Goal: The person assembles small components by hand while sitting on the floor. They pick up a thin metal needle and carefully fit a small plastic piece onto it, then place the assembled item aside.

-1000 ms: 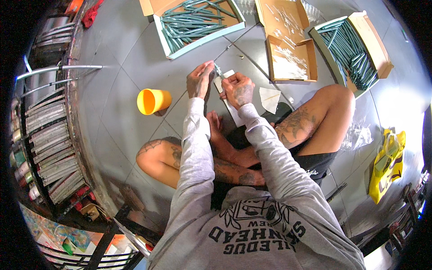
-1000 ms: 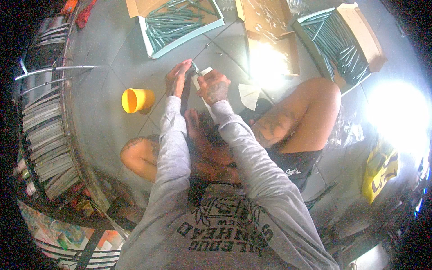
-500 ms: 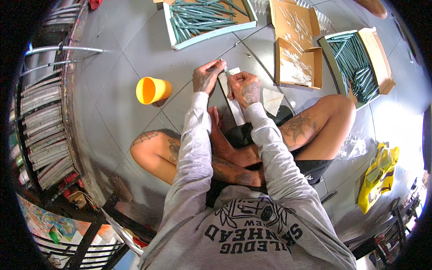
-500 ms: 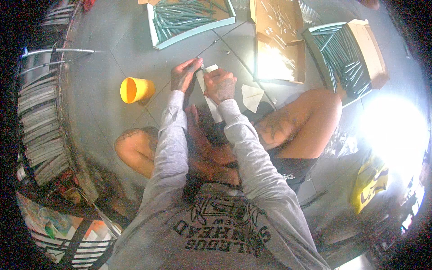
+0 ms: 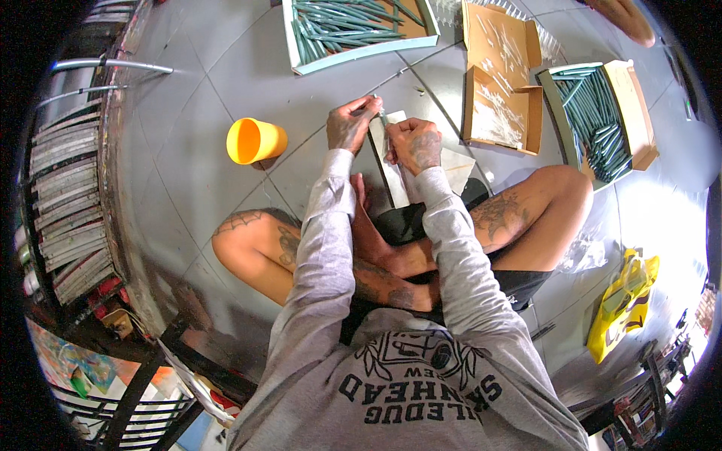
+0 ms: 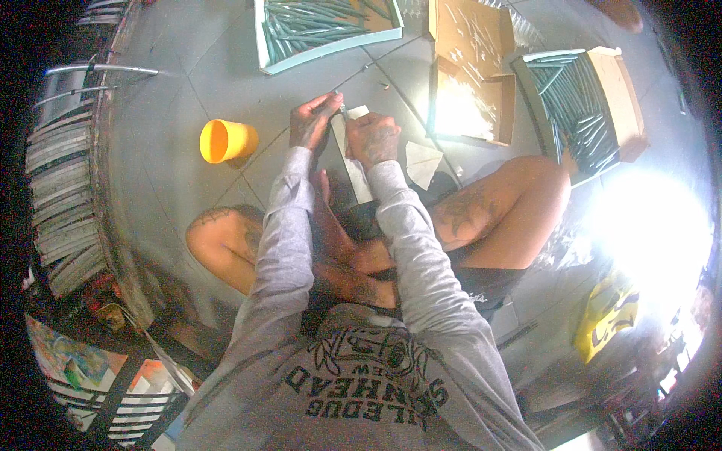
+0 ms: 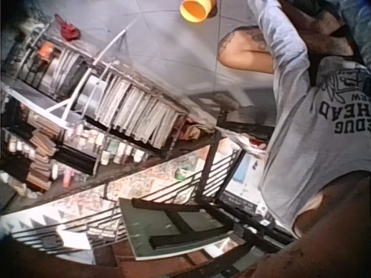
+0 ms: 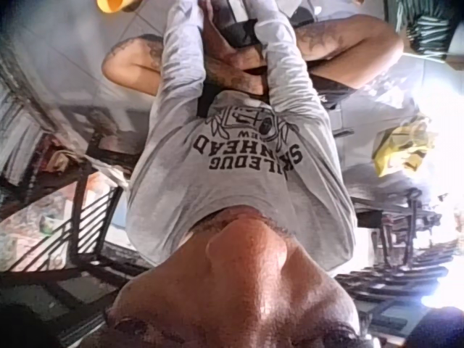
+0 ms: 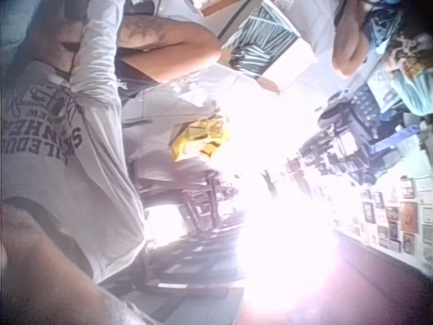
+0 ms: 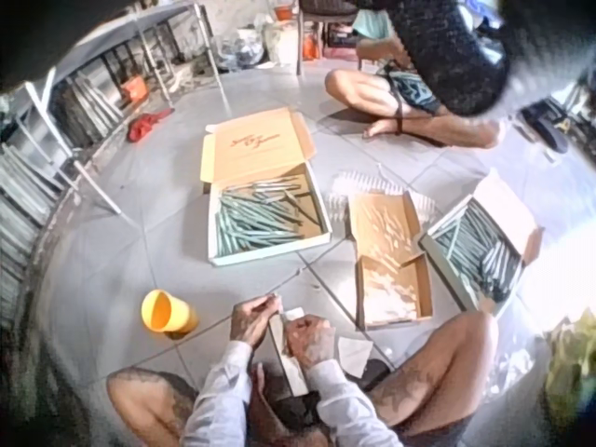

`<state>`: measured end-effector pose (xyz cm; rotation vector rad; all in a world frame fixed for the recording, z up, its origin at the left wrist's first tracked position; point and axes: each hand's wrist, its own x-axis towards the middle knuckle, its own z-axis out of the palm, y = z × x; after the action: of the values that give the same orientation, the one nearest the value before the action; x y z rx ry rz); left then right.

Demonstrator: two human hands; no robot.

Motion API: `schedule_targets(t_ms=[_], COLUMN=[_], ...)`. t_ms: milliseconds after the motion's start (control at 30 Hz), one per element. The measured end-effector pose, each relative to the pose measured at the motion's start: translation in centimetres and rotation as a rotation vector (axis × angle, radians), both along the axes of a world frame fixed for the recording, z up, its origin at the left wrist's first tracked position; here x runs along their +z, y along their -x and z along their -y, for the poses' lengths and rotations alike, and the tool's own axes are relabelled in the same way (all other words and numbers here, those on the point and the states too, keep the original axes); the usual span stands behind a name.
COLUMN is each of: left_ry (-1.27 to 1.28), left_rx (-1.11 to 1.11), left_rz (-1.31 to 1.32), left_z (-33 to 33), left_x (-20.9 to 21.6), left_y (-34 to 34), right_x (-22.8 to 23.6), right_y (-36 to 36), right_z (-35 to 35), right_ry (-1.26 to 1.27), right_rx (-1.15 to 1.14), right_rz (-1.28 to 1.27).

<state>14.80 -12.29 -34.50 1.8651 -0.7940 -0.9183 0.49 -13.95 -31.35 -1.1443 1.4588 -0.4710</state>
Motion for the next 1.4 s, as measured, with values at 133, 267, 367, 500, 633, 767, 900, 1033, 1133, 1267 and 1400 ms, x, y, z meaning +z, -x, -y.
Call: schedule_targets(t_ms=[133,267,367,500,633,767,900,1033,1133,1267,1400], left_ry=[-0.078,-0.022,-0.039,-0.059,-0.063,-0.051,-0.038,-0.057,-0.026,-0.046,-0.032], left_rx=[-0.046,-0.011,-0.016,-0.022,-0.036,-0.017,-0.014,-0.016,-0.022,-0.011,0.006], left_rz=[-0.022,0.058,0.035,0.062,0.092,0.099,0.06,0.032,0.03,0.016,0.002], left_z=[0.0,-0.1,-0.1,-0.1,0.0,-0.1,-0.1,0.0,0.0,0.0,-0.1], left_x=[0.8,0.9,0.9,0.7,0.6,0.6,0.4,0.0,-0.1,0.0,-0.1], left_y=[-0.2,0.1,0.1,0.0,-0.1,0.0,0.1,-0.1,-0.2,-0.2,-0.1], right_x=[-0.3,-0.9,-1.1,-0.9,-0.4,-0.2,-0.5,-0.6,-0.4,0.1,0.0], right_y=[0.2,0.6,0.9,1.1,1.2,1.4,1.6,1.6,1.7,2.0,2.2], right_z=[0.3,0.3,0.4,0.6,0.8,0.8,0.6,0.5,0.4,0.4,0.4], right_ry=[0.035,0.033,0.028,0.019,-0.086,-0.138,-0.163,-0.171,-0.175,-0.223,-0.196], right_rx=[0.067,0.097,0.121,0.153,0.128,0.106,0.08,0.086,0.094,0.092,0.119], right_rz=[0.053,0.07,0.068,0.051,0.099,0.18,0.24,0.224,0.202,0.242,0.195])
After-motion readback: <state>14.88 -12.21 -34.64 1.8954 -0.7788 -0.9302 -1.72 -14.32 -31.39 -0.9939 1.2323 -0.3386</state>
